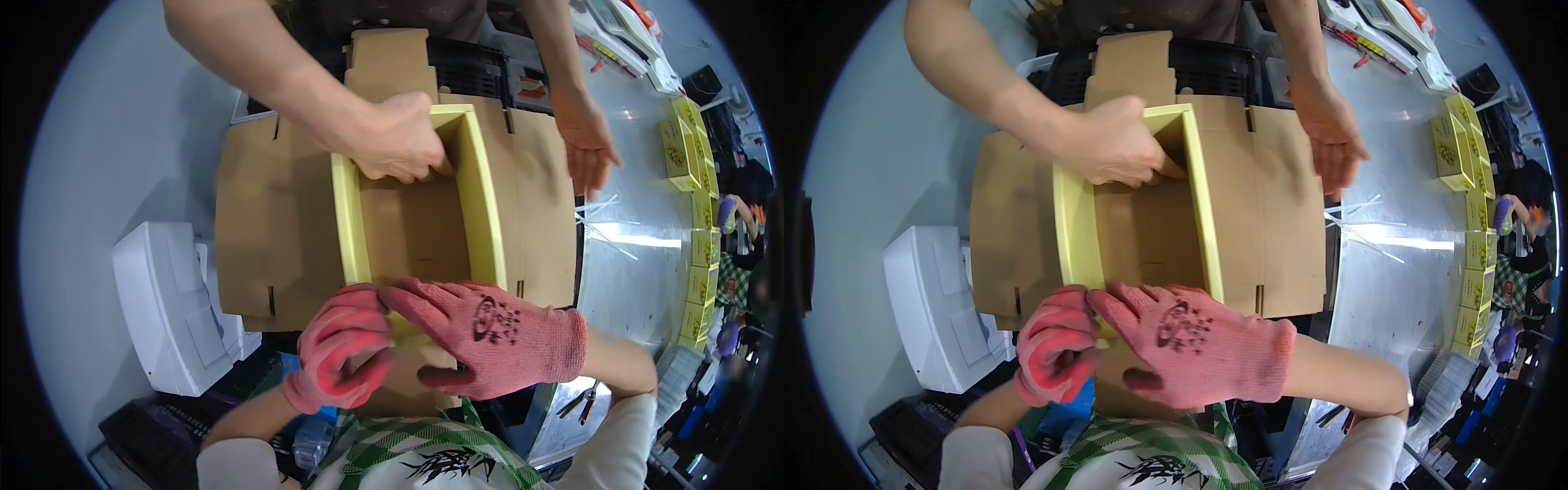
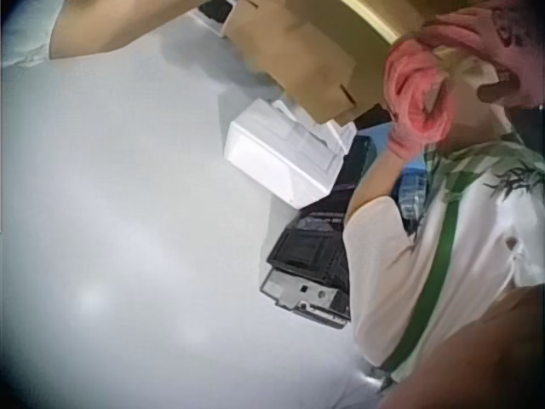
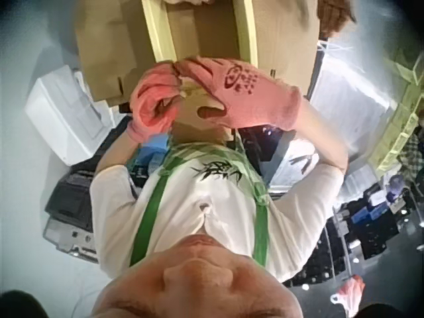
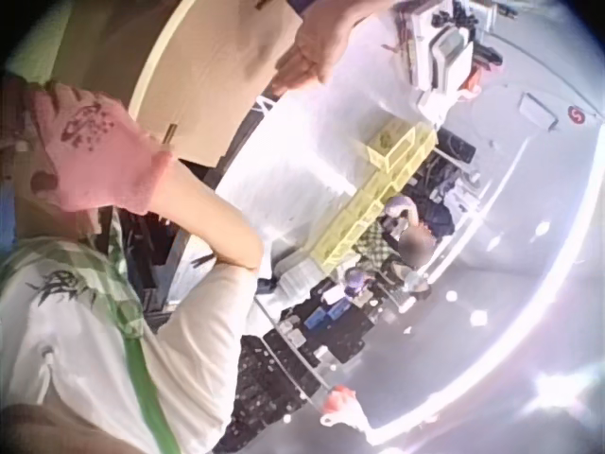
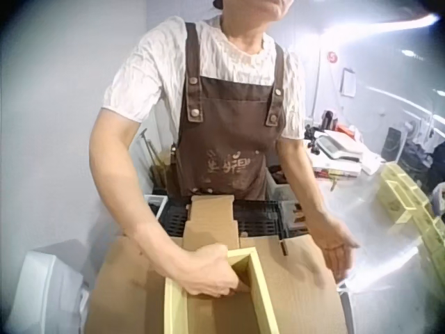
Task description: The person folds flat cardboard pieces into rectangular yellow boxes by hand, aligning flaps and tucking edges to form the structure. Completed boxes are placed aside on the table.
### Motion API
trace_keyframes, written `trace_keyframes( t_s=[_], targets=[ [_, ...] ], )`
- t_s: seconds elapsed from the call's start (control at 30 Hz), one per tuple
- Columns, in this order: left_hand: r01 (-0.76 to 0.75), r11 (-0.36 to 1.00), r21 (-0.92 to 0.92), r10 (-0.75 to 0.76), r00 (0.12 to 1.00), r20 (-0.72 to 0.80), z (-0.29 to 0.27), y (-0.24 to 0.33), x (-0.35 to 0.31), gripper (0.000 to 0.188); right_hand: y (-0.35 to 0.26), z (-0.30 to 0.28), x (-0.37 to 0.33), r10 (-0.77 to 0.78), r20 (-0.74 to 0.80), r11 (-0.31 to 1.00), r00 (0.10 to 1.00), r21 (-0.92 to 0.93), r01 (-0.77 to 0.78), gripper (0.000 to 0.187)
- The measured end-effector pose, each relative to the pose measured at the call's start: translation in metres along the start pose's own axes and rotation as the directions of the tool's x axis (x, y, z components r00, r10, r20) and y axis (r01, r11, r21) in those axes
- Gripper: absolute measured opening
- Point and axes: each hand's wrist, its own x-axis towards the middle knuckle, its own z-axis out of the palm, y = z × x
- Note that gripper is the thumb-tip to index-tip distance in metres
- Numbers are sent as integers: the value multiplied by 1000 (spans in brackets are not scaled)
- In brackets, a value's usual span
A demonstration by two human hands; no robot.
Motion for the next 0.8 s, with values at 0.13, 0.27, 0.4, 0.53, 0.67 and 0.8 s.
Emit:
trace_keyframes(
  t_s=[0.13, 0.27, 0.4, 0.53, 0.67, 0.8],
  targets=[
    [393, 855, -338, -502, 789, -354, 28, -26, -35, 44, 18, 9, 55, 286, 518, 958, 806, -153, -241, 69],
    [433, 319, -843, -782, 623, 24, 54, -62, -44, 65, 26, 21, 71, 246, 653, 968, 716, -134, -210, 70],
    [160, 161, -974, -536, 843, 49, 49, -66, -26, 76, 42, 26, 83, 143, 739, 978, 658, -3, -209, 77],
    [346, -66, -936, -776, 572, 266, 56, -64, -27, 80, 45, 30, 87, 79, 706, 982, 704, 65, -175, 76],
    [451, 164, -877, -761, 624, 178, 47, -63, -11, 78, 47, 29, 92, 93, 664, 979, 742, 74, -189, 74],
    [482, 268, -834, -744, 653, 138, 48, -78, -21, 73, 51, 26, 105, 31, 693, 983, 720, 110, -149, 73]
  ],
)
